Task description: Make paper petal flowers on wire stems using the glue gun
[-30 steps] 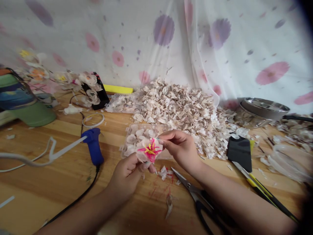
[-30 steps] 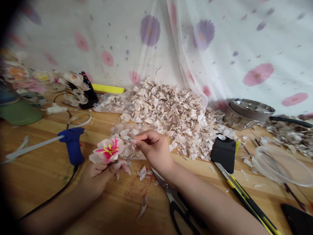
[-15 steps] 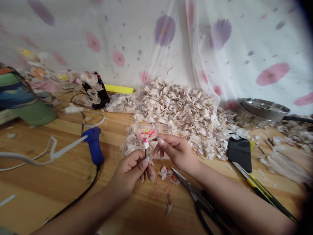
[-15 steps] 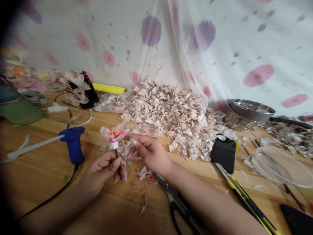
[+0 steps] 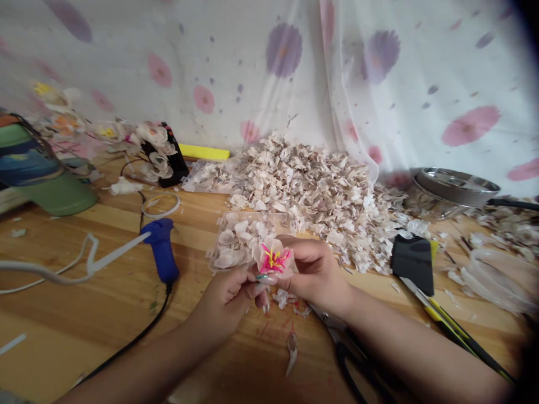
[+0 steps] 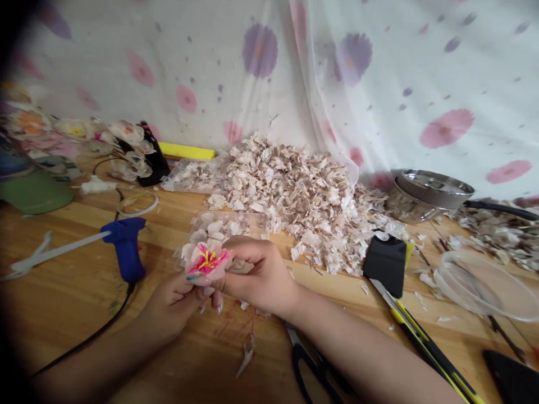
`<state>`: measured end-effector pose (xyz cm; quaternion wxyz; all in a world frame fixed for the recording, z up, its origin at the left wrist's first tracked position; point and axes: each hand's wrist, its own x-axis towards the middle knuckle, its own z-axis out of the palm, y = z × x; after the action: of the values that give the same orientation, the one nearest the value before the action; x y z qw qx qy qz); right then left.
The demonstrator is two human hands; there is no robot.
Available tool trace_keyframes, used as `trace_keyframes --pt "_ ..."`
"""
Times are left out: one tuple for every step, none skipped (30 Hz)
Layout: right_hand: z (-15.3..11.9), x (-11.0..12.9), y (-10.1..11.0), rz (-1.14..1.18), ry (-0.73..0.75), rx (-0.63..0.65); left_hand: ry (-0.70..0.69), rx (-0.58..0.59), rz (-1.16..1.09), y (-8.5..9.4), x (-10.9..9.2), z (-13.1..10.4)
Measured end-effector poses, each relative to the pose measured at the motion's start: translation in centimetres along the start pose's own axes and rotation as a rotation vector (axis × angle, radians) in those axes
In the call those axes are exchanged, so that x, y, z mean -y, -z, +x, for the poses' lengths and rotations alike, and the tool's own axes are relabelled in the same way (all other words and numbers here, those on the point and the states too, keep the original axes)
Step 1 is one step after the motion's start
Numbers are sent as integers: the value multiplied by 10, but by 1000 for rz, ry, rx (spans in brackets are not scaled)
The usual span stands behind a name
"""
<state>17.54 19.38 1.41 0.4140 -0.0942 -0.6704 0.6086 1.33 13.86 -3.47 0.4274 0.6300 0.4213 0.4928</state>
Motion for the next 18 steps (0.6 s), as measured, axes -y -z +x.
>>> trace_keyframes --pt "0 0 1 -43 50 12 -14 -8 27 0 0 0" --pt "1 0 1 -100 115 18 -28 -15 60 0 0 -1" --pt "2 0 2 -160 183 26 -41 -31 95 0 0 -1" --pt "3 0 3 -204 244 37 -52 -49 126 1 1 -1" --pt "4 0 3 -226 290 52 -58 -67 147 1 0 -1" --pt "4 -1 4 -235 314 69 -59 -93 161 1 0 -1" --pt "5 -1 4 -247 318 86 -60 -132 180 2 0 -1" --pt "5 -1 5 -264 311 101 -60 -177 201 2 0 -2" --pt "5 -2 4 -288 296 113 -57 -223 220 3 -1 -2" --pt "4 -2 4 -316 275 119 -49 -269 236 3 -1 -2" --pt "3 -3 4 -339 249 126 -39 -312 250 4 0 -3" --pt "1 -4 4 -351 222 130 -29 -348 260 4 0 -3" --pt "0 -5 4 -351 193 129 -23 -374 263 5 1 -3" --pt "-2 -6 4 -345 156 116 -17 -396 264 5 1 -4" --pt "-3 -8 4 -334 114 98 -15 -414 264 5 2 -4" --pt "-4 -9 5 -317 78 80 -17 -428 260 4 2 -4" --pt "-5 -11 6 -296 52 62 -21 -435 254 4 2 -4" --pt "-5 -12 8 -273 39 42 -24 -440 245 3 2 -3"
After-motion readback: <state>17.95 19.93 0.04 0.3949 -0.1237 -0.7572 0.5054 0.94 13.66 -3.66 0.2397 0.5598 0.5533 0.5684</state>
